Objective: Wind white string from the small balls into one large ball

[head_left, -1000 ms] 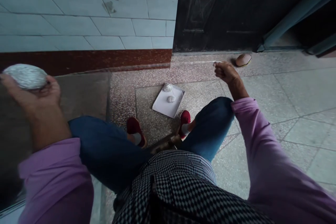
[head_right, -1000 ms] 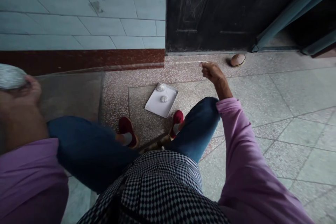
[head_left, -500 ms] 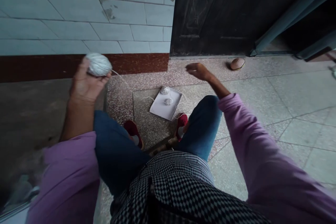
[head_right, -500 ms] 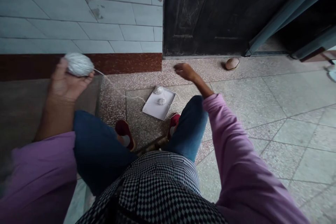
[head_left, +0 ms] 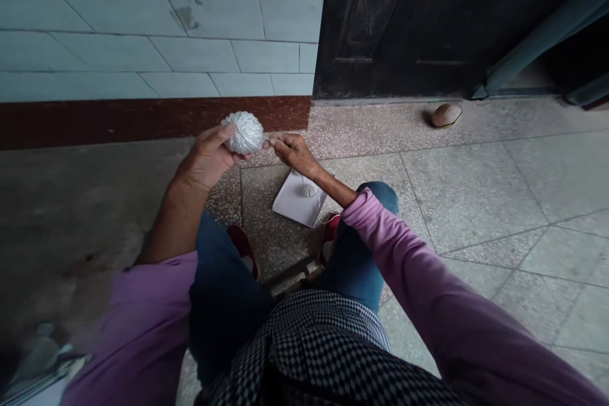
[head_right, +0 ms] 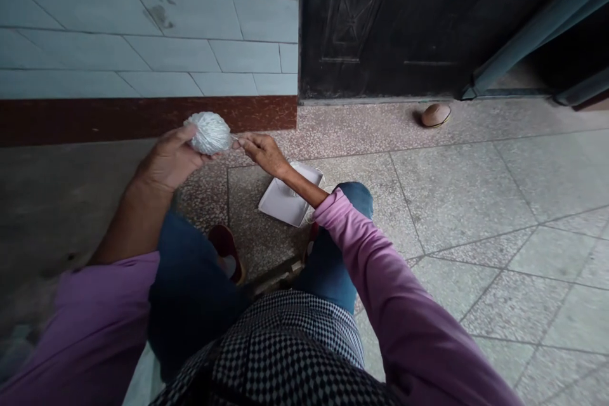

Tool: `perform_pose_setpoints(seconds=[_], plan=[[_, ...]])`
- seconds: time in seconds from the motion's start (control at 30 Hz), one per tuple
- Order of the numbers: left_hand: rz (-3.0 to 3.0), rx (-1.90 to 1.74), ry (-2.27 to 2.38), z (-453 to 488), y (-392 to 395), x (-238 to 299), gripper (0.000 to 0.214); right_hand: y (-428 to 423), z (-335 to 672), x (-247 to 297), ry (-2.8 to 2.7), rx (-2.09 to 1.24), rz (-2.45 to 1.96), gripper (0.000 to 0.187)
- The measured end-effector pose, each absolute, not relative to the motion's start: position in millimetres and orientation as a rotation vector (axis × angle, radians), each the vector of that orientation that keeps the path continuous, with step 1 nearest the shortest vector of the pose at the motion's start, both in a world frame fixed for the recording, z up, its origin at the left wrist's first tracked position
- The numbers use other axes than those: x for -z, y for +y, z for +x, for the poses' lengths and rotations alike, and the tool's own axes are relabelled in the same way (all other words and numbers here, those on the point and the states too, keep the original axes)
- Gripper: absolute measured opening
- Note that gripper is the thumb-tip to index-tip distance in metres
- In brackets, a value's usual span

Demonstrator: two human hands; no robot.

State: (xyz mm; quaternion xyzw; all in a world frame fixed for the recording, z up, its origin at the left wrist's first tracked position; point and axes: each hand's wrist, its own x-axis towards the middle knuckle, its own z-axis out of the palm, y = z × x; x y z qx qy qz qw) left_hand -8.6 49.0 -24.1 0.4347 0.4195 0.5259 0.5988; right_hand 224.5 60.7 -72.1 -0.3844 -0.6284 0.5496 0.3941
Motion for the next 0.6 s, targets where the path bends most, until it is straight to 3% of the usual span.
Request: perform_pose_setpoints(seconds=[0.13,0.3,0.4,0.6], plan=[[1.037,-1.253,0.975,0.4,53.1,26.5,0.061,50.8,233.3,64.9,-1.782,-1.264,-1.046,0.034],[1.116,-1.346,1.112,8.3,60.4,39.5,0.076,22.4,239.2,51.3,-2.014,-1.220,-0.989,0.032],[1.272,-1.343,1.216,5.6,61.2,46.5,0.081,18.3,251.3,36.9,-2.041,-1.154,-0.964,0.037],[1.509,-1.077,1.152,7.2,43.4,41.9,0.066,29.7,270.3,8.8,-1.959,-1.009,-1.020,0.044]])
